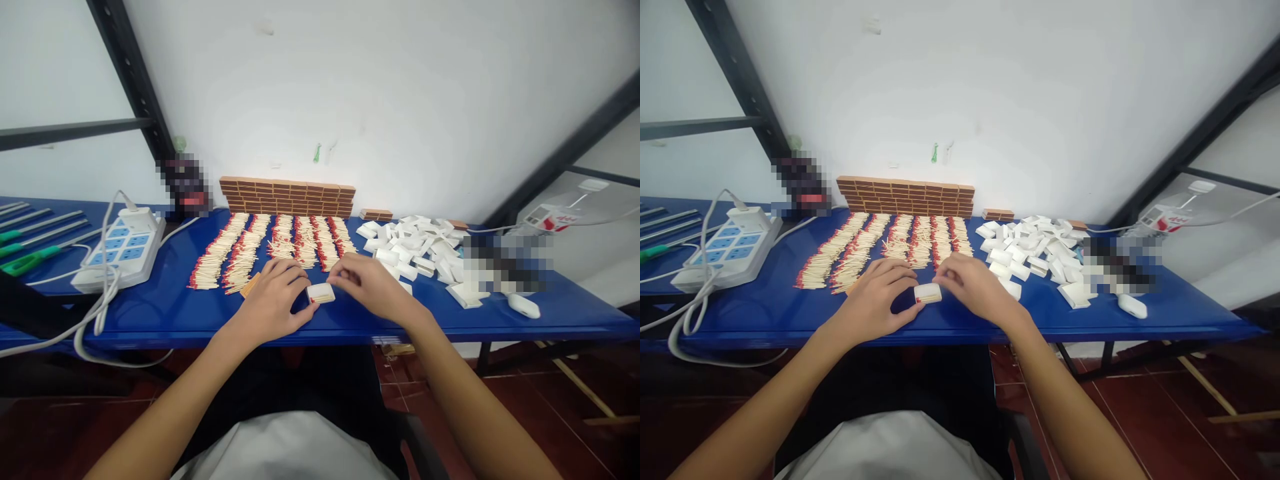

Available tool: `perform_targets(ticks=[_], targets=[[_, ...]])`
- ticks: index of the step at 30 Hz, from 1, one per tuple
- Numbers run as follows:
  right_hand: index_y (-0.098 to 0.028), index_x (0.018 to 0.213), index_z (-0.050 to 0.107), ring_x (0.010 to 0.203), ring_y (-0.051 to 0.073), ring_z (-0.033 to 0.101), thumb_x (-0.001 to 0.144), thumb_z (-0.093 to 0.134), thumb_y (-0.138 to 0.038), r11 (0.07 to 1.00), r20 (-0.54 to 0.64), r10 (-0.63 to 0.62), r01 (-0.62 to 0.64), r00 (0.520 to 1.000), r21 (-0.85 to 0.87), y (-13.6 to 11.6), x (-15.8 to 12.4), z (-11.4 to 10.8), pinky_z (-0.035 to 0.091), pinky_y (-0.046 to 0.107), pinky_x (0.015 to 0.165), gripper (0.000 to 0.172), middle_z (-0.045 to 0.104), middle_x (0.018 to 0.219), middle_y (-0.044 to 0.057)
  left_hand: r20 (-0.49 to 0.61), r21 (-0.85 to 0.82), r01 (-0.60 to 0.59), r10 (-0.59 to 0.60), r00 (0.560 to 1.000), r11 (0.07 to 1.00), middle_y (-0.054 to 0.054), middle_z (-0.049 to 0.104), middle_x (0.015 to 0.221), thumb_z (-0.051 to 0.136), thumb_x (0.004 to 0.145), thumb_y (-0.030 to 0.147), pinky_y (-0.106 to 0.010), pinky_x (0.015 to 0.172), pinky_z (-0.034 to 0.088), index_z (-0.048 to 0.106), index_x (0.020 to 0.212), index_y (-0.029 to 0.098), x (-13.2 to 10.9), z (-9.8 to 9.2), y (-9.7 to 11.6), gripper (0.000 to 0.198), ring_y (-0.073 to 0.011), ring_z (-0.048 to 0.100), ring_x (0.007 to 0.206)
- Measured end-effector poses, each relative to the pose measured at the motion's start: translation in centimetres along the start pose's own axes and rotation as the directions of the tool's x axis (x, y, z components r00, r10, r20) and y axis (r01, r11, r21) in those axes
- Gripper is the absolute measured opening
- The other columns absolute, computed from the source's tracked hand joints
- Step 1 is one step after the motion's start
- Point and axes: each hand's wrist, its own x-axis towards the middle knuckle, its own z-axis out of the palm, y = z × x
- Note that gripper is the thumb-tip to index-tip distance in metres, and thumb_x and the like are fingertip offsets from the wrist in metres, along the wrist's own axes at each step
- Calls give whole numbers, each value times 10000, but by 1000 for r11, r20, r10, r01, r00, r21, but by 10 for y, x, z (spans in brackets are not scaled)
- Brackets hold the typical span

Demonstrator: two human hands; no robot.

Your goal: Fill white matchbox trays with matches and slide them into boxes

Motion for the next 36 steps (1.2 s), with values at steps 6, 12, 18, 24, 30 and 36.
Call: perform_targets(ticks=[6, 12, 18, 24, 30, 36], targets=[[-214, 952, 742, 749, 201, 571, 1005, 658, -239, 998, 5, 25, -25, 1000, -56, 36, 15, 4, 437, 335, 709, 101, 604, 812, 29, -7, 7, -4, 4, 1000, 1000, -97, 767, 1130, 680, 983, 359, -505, 1090, 468, 725, 1034, 178, 0, 0, 0, 193, -310, 645, 1203], [-208, 875, 684, 739, 199, 559, 1000, 657, -230, 997, 5, 22, -22, 1000, -67, 37, 13, 8, 430, 327, 697, 130, 589, 790, 24, -8, -1, -3, 3, 1000, 1000, -97, 774, 1113, 690, 975, 347, -502, 1094, 467, 723, 1034, 169, 0, 0, 1, 190, -309, 647, 1204], [-211, 906, 629, 812, 213, 567, 1035, 618, -252, 997, 30, 27, -25, 999, -72, 32, 8, 4, 431, 333, 728, 135, 598, 862, 35, -2, 4, 1, -1, 1000, 1000, -99, 770, 1137, 683, 982, 369, -504, 1106, 465, 728, 1053, 175, 0, 1, -1, 211, -311, 639, 1222], [-222, 961, 653, 809, 190, 570, 1042, 626, -231, 999, 75, -26, 28, 997, -35, -7, -7, 1, 429, 315, 723, 86, 610, 897, 24, -3, -6, -15, 15, 1000, 1000, -100, 767, 1123, 678, 986, 355, -503, 1086, 468, 733, 1052, 167, 0, 1, 0, 207, -317, 644, 1209], [-211, 914, 700, 761, 198, 575, 1015, 653, -281, 995, -48, 65, -68, 997, -71, 13, 7, -6, 443, 339, 706, 131, 622, 853, 36, -15, -5, -9, 9, 1000, 1000, -106, 768, 1107, 688, 983, 358, -504, 1091, 471, 732, 1050, 160, 1, 0, 0, 214, -315, 651, 1202], [-207, 844, 690, 733, 202, 577, 973, 684, -313, 983, 12, 156, -154, 988, -100, 48, 15, -1, 448, 348, 696, 168, 643, 845, 47, -24, -6, -12, 12, 1000, 1000, -102, 772, 1108, 688, 982, 359, -508, 1080, 478, 736, 1033, 176, 0, 1, 0, 196, -316, 655, 1191]])
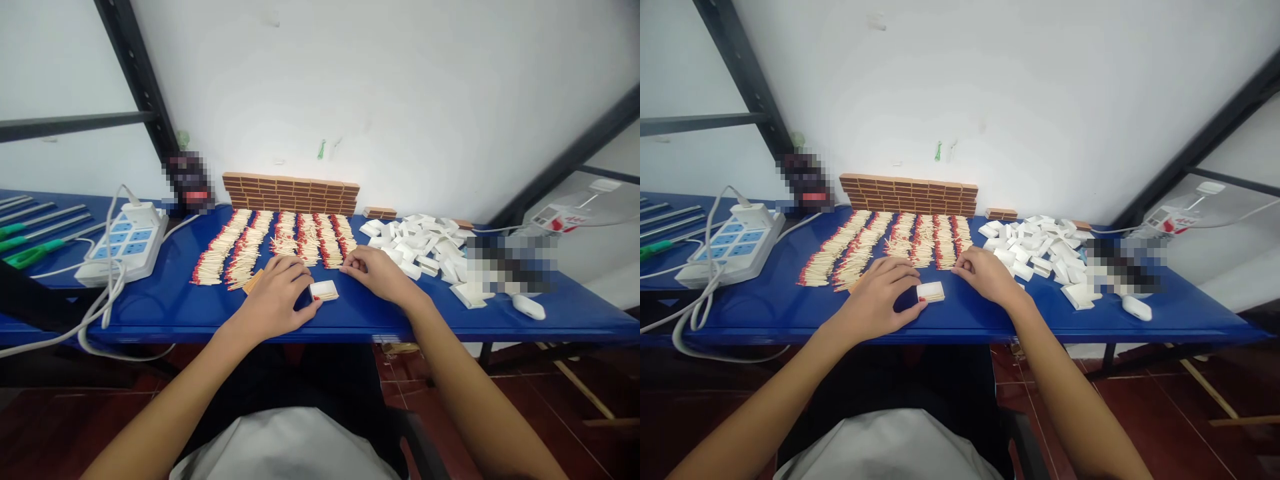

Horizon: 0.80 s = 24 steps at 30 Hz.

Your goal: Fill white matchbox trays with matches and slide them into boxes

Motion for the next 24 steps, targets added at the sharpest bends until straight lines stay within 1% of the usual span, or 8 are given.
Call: perform_targets(ticks=[4, 13, 19, 24], targets=[[-213, 851, 658, 756, 210, 569, 995, 640, -323, 1000, 16, -24, 24, 1000, 13, 0, -3, 3, 439, 344, 694, 182, 642, 849, 51, 0, -9, 4, -4, 1000, 1000, -104, 775, 1100, 699, 972, 340, -514, 1078, 478, 741, 1033, 181, 1, 0, 1, 176, -312, 656, 1181], [-219, 890, 638, 808, 219, 570, 1021, 604, -369, 995, 79, -84, 79, 993, 63, 1, -4, -1, 446, 340, 721, 202, 629, 879, 53, 2, -4, -4, 4, 1000, 1000, -103, 770, 1116, 694, 974, 349, -508, 1076, 480, 738, 1036, 171, 0, 1, 0, 193, -314, 648, 1191], [-222, 972, 679, 771, 209, 553, 1011, 631, -372, 993, 52, -100, 97, 994, 71, -1, -3, 0, 424, 330, 703, 162, 605, 825, 27, 5, -7, 5, -5, 1000, 1000, -104, 770, 1119, 691, 977, 355, -519, 1095, 473, 741, 1044, 172, -1, 1, 0, 201, -313, 642, 1205], [-219, 918, 680, 762, 202, 551, 1017, 623, -358, 994, 43, -98, 96, 994, 53, -2, -3, 1, 424, 324, 702, 179, 608, 817, 26, 15, -10, 5, -5, 1000, 1000, -102, 770, 1124, 687, 979, 357, -520, 1089, 472, 741, 1048, 191, -1, 0, 0, 188, -320, 641, 1207]])
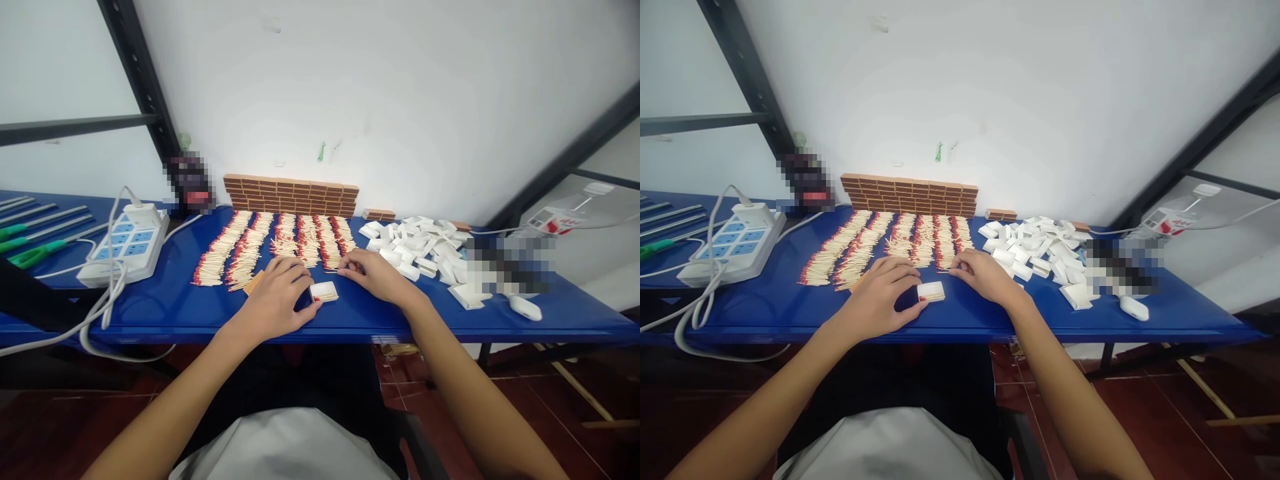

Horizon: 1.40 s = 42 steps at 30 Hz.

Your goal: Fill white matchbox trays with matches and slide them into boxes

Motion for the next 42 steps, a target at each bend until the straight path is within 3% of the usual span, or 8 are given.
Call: perform_targets(ticks=[7, 12, 17, 22, 27, 31, 36, 42], targets=[[-215, 902, 641, 782, 206, 554, 1037, 593, -357, 1000, 19, -2, 2, 1000, 1, -5, -2, -2, 422, 323, 712, 202, 595, 834, 30, 2, 1, 4, -4, 1000, 1000, -100, 767, 1129, 686, 980, 357, -506, 1095, 468, 739, 1052, 191, 0, 0, 0, 189, -313, 639, 1216], [-229, 938, 636, 803, 206, 551, 1060, 578, -348, 999, 18, -28, 27, 999, 41, -30, -15, -9, 421, 326, 719, 180, 587, 855, 22, 3, 10, -5, 5, 1000, 1000, -99, 767, 1116, 679, 985, 359, -506, 1083, 465, 732, 1043, 179, -1, 1, -1, 196, -315, 640, 1201], [-233, 943, 649, 799, 199, 566, 1048, 599, -304, 998, 93, -60, 57, 994, 38, -51, -24, -12, 433, 331, 727, 137, 628, 899, 31, 2, 4, -6, 6, 1000, 1000, -96, 769, 1110, 681, 981, 349, -505, 1076, 466, 728, 1041, 189, 1, 1, 0, 177, -313, 644, 1193], [-236, 1005, 702, 768, 209, 559, 1036, 608, -346, 998, -30, -33, 34, 999, 45, -25, -11, -13, 440, 340, 708, 147, 603, 829, 26, 0, 10, -6, 6, 1000, 1000, -100, 768, 1117, 686, 979, 345, -505, 1082, 471, 730, 1043, 179, 1, -1, 0, 184, -313, 643, 1197], [-225, 1024, 708, 772, 215, 566, 1007, 631, -350, 1000, -10, -20, 20, 1000, 16, 2, -2, -8, 452, 348, 717, 148, 617, 858, 40, 3, 1, -1, 1, 1000, 1000, -103, 769, 1129, 693, 975, 355, -518, 1090, 468, 735, 1045, 192, 1, 1, 0, 182, -318, 642, 1204], [-221, 942, 689, 769, 206, 553, 1016, 619, -345, 1000, -4, -11, 11, 1000, 9, 3, -4, -4, 441, 339, 714, 161, 601, 849, 35, 1, 9, -2, 2, 1000, 1000, -102, 772, 1116, 683, 981, 356, -515, 1091, 467, 733, 1051, 194, 1, 1, 0, 183, -320, 646, 1204], [-228, 1008, 681, 778, 208, 548, 1019, 628, -350, 999, -6, -26, 26, 1000, 37, 1, -4, -4, 433, 331, 714, 134, 584, 839, 23, -1, 13, -4, 4, 1000, 1000, -111, 769, 1116, 681, 982, 351, -517, 1089, 473, 731, 1058, 174, 1, 0, 1, 199, -318, 647, 1197], [-223, 937, 669, 770, 204, 545, 1020, 614, -347, 1000, -7, -15, 15, 1000, 27, 1, -4, -4, 436, 332, 715, 159, 588, 854, 31, 3, 7, 0, 0, 1000, 1000, -108, 770, 1126, 687, 977, 351, -520, 1091, 475, 739, 1059, 191, 1, 0, 0, 187, -323, 645, 1205]])
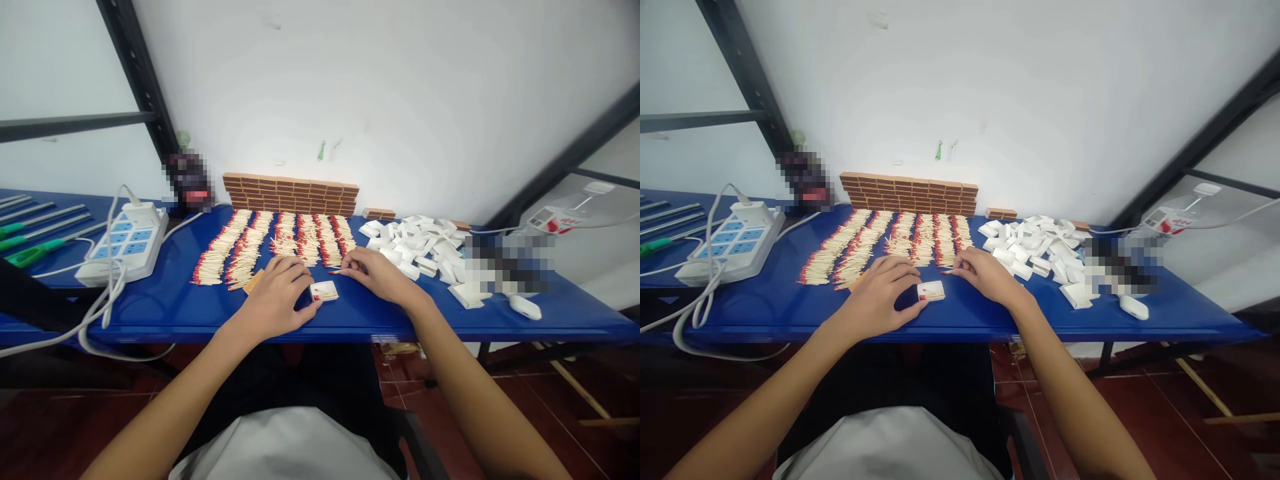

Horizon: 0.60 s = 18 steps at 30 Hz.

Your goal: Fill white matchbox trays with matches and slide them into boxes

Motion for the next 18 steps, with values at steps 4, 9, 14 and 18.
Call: perform_targets(ticks=[4, 9, 14, 18], targets=[[-225, 951, 658, 780, 208, 544, 1027, 612, -335, 1000, 3, -19, 19, 1000, -9, 1, 0, 1, 431, 331, 720, 141, 581, 836, 24, -1, -1, 0, 0, 1000, 1000, -105, 771, 1117, 693, 974, 352, -520, 1089, 475, 737, 1053, 193, 0, 0, 0, 182, -321, 646, 1200], [-217, 946, 656, 801, 209, 551, 1034, 586, -299, 999, 20, -13, 13, 1000, -42, 1, 0, 1, 431, 333, 734, 140, 583, 868, 34, -10, 11, -7, 7, 1000, 1000, -104, 771, 1109, 686, 981, 352, -508, 1091, 472, 730, 1048, 177, 0, 1, 0, 193, -315, 649, 1192], [-221, 975, 664, 800, 210, 551, 1037, 594, -322, 999, 14, -13, 14, 1000, -48, 4, 0, 2, 432, 331, 731, 138, 590, 877, 35, -8, 11, -12, 12, 1000, 1000, -113, 769, 1109, 684, 982, 356, -510, 1082, 477, 728, 1051, 164, 0, 1, 0, 208, -316, 648, 1191], [-218, 952, 662, 809, 214, 560, 1040, 586, -309, 998, 21, -2, 3, 1000, -56, 4, 0, 3, 435, 336, 744, 147, 597, 882, 42, -9, 13, -11, 12, 1000, 1000, -108, 769, 1105, 686, 983, 358, -506, 1084, 474, 729, 1054, 161, 0, 0, 0, 214, -314, 650, 1190]])
